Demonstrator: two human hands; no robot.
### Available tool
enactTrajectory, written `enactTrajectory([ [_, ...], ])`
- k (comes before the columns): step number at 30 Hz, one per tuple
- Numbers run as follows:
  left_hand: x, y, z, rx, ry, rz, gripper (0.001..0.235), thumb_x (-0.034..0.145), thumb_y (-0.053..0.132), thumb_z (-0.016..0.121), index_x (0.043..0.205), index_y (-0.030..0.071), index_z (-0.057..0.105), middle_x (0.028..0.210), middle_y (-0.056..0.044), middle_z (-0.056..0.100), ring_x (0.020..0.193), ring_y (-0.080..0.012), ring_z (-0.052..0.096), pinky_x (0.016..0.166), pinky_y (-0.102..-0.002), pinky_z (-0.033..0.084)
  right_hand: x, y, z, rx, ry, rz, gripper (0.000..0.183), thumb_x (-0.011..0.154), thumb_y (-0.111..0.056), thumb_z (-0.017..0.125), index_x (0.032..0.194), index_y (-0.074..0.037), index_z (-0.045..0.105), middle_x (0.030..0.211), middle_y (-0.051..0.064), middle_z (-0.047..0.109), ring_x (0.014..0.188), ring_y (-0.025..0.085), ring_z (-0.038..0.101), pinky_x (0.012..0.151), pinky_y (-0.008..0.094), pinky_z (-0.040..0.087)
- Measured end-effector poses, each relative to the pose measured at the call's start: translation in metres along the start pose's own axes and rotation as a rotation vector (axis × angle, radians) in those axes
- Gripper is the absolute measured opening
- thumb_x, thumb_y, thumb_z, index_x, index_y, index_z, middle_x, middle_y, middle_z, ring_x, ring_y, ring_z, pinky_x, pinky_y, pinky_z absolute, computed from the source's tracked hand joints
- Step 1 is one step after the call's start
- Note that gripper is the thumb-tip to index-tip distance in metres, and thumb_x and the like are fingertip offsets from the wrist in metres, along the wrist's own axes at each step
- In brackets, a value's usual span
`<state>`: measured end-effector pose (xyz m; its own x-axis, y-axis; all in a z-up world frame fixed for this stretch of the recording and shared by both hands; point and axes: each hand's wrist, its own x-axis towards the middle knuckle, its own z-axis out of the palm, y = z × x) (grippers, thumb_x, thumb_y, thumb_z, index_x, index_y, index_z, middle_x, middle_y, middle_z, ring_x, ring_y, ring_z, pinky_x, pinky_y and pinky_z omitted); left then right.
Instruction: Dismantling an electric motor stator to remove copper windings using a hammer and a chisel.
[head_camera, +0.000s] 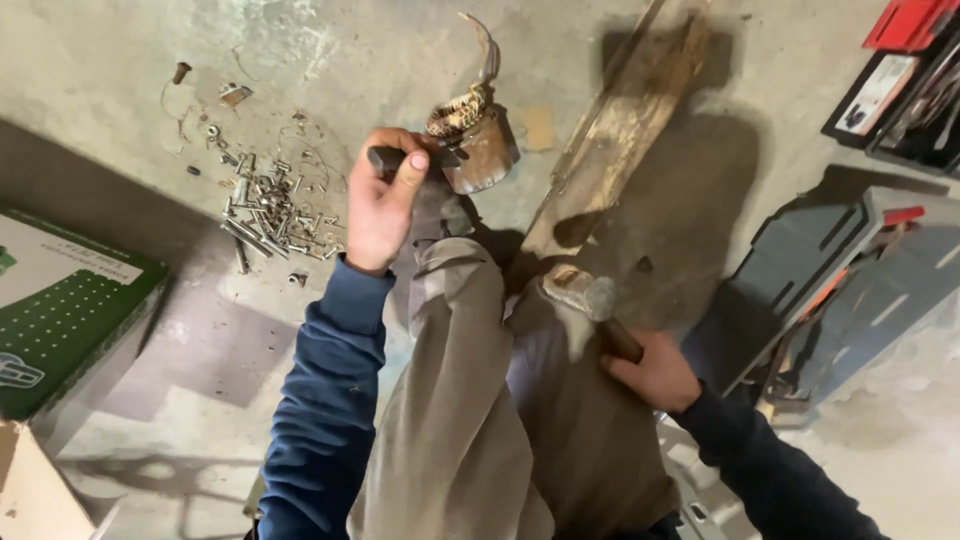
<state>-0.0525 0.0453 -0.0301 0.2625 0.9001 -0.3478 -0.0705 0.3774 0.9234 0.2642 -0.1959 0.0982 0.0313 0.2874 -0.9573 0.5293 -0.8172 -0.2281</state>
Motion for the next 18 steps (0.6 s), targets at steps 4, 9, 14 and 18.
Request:
enactTrajectory([
  [4, -0.006, 0.004, 0.022, 0.037, -0.040, -0.006, 0.018, 0.108, 0.016, 0.070, 0.109, 0.003, 0.058, 0.109, -0.006, 0.067, 0.106, -0.0161, 0.065, 0.095, -0.031, 0.052, -0.003, -0.016, -0.004, -0.001, 0.001, 0.009, 0.035, 0.078, -0.029, 0.075, 0.101, -0.003, 0.072, 0.070, 0.013, 0.072, 0.064, 0.018, 0.069, 0.064, 0.038, 0.055],
  [9, -0.016, 0.008, 0.043, 0.279, -0.077, 0.071, 0.021, 0.098, 0.015, 0.076, 0.107, 0.003, 0.061, 0.114, -0.012, 0.072, 0.104, -0.0238, 0.070, 0.092, -0.033, 0.054, -0.005, -0.024, -0.006, -0.009, -0.008, -0.017, 0.037, 0.078, -0.029, 0.074, 0.106, -0.004, 0.072, 0.072, 0.017, 0.070, 0.064, 0.020, 0.068, 0.066, 0.039, 0.055],
  [14, -0.017, 0.003, 0.040, 0.327, -0.082, 0.061, 0.022, 0.095, 0.014, 0.079, 0.105, 0.004, 0.062, 0.110, -0.013, 0.072, 0.100, -0.0258, 0.070, 0.090, -0.033, 0.054, -0.004, -0.024, -0.004, 0.000, -0.010, -0.010, 0.035, 0.078, -0.029, 0.074, 0.104, -0.004, 0.072, 0.071, 0.016, 0.069, 0.065, 0.020, 0.067, 0.066, 0.039, 0.054],
  [18, -0.012, 0.000, 0.026, 0.225, -0.039, 0.080, 0.018, 0.102, 0.016, 0.073, 0.109, 0.005, 0.060, 0.114, -0.012, 0.071, 0.104, -0.0250, 0.068, 0.096, -0.034, 0.053, -0.004, -0.026, -0.003, 0.026, -0.012, 0.004, 0.035, 0.078, -0.029, 0.073, 0.103, -0.004, 0.072, 0.070, 0.015, 0.070, 0.064, 0.018, 0.066, 0.065, 0.038, 0.055],
])
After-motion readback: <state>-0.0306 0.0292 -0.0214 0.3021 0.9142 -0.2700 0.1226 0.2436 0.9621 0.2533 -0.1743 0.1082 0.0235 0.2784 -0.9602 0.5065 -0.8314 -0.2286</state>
